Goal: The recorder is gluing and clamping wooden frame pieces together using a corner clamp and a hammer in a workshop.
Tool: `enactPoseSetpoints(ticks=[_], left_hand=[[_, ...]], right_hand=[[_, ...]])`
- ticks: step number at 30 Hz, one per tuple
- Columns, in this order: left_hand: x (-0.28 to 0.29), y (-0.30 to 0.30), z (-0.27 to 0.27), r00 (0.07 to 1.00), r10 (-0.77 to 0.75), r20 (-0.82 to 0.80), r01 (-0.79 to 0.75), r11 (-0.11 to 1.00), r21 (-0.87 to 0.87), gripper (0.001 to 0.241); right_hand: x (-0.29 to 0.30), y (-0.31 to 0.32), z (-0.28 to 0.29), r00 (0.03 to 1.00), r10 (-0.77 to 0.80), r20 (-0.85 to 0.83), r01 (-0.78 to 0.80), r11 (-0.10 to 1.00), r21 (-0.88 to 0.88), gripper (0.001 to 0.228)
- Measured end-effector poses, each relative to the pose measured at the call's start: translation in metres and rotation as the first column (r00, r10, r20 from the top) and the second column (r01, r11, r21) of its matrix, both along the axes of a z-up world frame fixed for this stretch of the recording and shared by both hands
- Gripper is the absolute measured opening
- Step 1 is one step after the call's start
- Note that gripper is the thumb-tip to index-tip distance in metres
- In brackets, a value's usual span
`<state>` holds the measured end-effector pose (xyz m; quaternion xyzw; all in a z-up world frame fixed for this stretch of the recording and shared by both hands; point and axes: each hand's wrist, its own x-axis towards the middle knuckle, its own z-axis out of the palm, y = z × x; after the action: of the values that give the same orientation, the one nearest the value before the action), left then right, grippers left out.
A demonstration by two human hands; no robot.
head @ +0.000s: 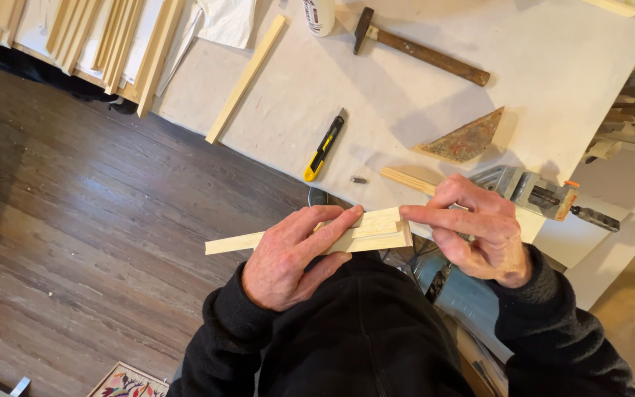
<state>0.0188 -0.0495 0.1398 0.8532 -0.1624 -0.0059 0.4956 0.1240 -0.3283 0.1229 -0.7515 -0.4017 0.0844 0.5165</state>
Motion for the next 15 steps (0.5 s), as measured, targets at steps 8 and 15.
enactPoseSetpoints(ticks=[8,15], left_hand=[[0.0,0.002,0.0,1.0,0.003,0.004,-0.003,1.0,0.007,0.058],[-0.001,0.005,0.001,1.0,0.01,0.016,-0.01,1.0,0.024,0.059]], right_hand=[[0.0,-0.003,-0.003,0.999,0.018,-0.04,-0.016,0.998,0.06,0.038],[-0.001,0.0,-0.002,0.991,0.124,0.047,-0.132,0.959,0.25,0.042]])
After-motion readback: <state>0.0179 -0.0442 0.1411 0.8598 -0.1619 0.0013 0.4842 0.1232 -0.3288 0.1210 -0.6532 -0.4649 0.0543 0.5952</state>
